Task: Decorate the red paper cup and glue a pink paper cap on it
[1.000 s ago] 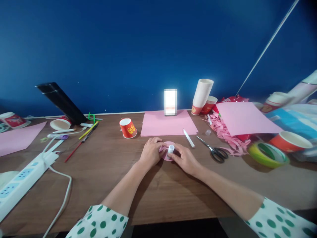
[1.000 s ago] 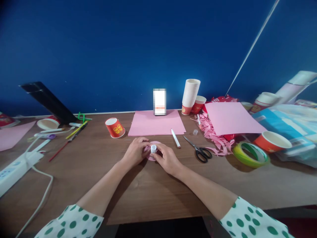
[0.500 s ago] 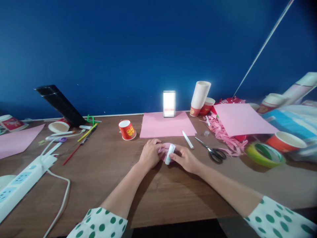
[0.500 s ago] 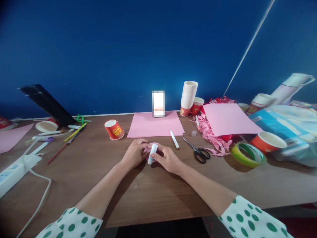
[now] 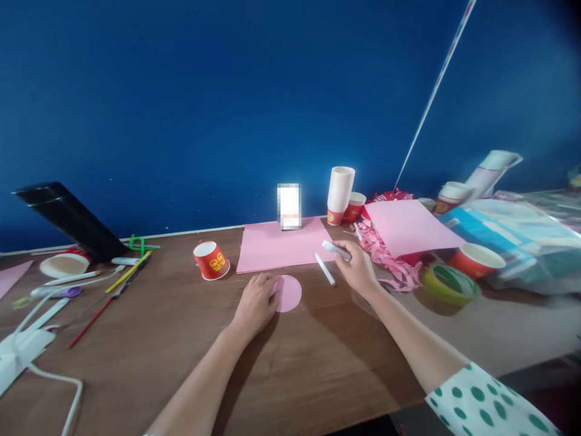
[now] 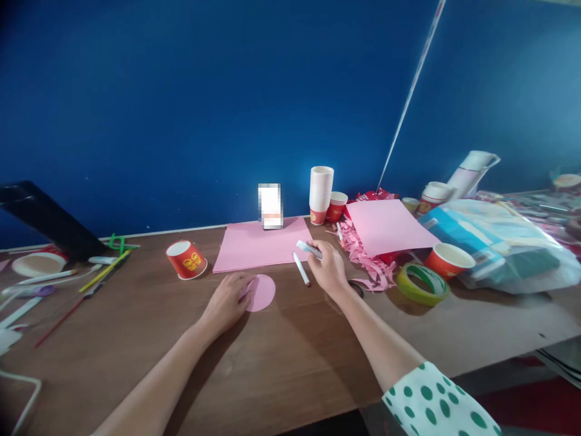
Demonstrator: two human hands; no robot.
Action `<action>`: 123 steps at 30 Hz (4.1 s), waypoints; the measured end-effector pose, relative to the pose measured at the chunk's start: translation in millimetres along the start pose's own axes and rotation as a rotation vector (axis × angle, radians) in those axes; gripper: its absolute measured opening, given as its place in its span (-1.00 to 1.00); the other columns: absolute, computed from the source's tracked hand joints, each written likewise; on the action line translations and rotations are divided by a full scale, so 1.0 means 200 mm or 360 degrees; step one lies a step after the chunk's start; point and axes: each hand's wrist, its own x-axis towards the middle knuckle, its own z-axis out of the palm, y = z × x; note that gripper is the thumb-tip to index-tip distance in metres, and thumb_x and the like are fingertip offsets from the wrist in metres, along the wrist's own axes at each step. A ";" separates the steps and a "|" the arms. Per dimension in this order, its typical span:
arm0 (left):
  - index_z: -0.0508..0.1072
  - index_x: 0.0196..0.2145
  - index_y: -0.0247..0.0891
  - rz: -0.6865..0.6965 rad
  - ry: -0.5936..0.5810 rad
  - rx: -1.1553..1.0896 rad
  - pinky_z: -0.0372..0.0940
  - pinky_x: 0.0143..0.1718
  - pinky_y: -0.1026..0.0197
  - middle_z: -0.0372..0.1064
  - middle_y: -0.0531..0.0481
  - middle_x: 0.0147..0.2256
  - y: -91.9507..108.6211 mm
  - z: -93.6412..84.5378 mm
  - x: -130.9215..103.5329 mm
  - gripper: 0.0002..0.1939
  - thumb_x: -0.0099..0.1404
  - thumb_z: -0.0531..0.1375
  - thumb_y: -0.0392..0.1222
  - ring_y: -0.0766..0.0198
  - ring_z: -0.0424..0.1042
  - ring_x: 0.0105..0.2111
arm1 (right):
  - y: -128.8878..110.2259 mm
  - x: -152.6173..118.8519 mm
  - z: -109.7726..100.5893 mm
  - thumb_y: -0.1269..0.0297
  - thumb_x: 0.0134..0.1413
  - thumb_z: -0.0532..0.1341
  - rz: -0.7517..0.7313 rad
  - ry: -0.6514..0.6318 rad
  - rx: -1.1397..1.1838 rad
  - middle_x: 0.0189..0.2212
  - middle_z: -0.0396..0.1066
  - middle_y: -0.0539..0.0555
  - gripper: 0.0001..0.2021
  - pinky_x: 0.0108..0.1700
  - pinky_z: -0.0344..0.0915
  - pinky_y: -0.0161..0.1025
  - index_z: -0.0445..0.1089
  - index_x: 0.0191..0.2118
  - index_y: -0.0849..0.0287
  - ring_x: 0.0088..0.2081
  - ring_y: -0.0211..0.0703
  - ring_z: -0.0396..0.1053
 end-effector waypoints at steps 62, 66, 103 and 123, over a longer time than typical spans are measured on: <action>0.52 -0.39 -0.34 -0.0961 0.0075 -0.2093 0.17 -0.62 0.39 0.38 0.10 -0.63 0.08 -0.01 0.02 -0.69 -0.06 0.37 -0.08 0.45 0.27 -0.67 | -0.22 -0.15 0.14 0.00 -0.10 0.32 0.0456 -0.1011 0.1476 -0.58 0.30 -0.07 -0.63 -0.51 0.12 -0.38 0.43 -0.30 0.24 -0.56 -0.35 0.17; 0.51 -0.36 -0.33 -0.1023 0.0127 -0.2200 0.31 -0.46 0.36 0.48 0.04 -0.48 0.12 -0.02 0.02 -0.64 -0.14 0.41 -0.11 0.40 0.40 -0.54 | -0.24 -0.15 0.13 0.02 -0.11 0.33 0.0499 -0.0984 0.1504 -0.57 0.28 -0.08 -0.63 -0.51 0.11 -0.38 0.41 -0.30 0.25 -0.56 -0.36 0.16; 0.46 -0.37 -0.38 -0.1275 0.0225 -0.2375 0.41 -0.41 0.37 0.47 0.01 -0.47 0.23 -0.01 0.04 -0.65 -0.16 0.44 -0.28 0.40 0.44 -0.49 | -0.23 -0.17 0.20 0.05 -0.19 0.36 0.0642 -0.0679 0.1546 -0.63 0.23 -0.12 -0.64 -0.55 0.11 -0.36 0.34 -0.36 0.22 -0.60 -0.35 0.15; 0.36 -0.08 -0.31 -0.1053 0.0139 -0.2504 0.40 -0.36 0.33 0.48 -0.09 -0.26 0.24 -0.03 0.03 -0.47 -0.03 0.37 -0.30 0.31 0.48 -0.37 | -0.28 -0.18 0.16 0.20 -0.24 0.41 0.0672 -0.0935 0.1783 -0.47 0.39 -0.05 -0.51 -0.44 0.21 -0.36 0.26 -0.16 0.22 -0.48 -0.31 0.30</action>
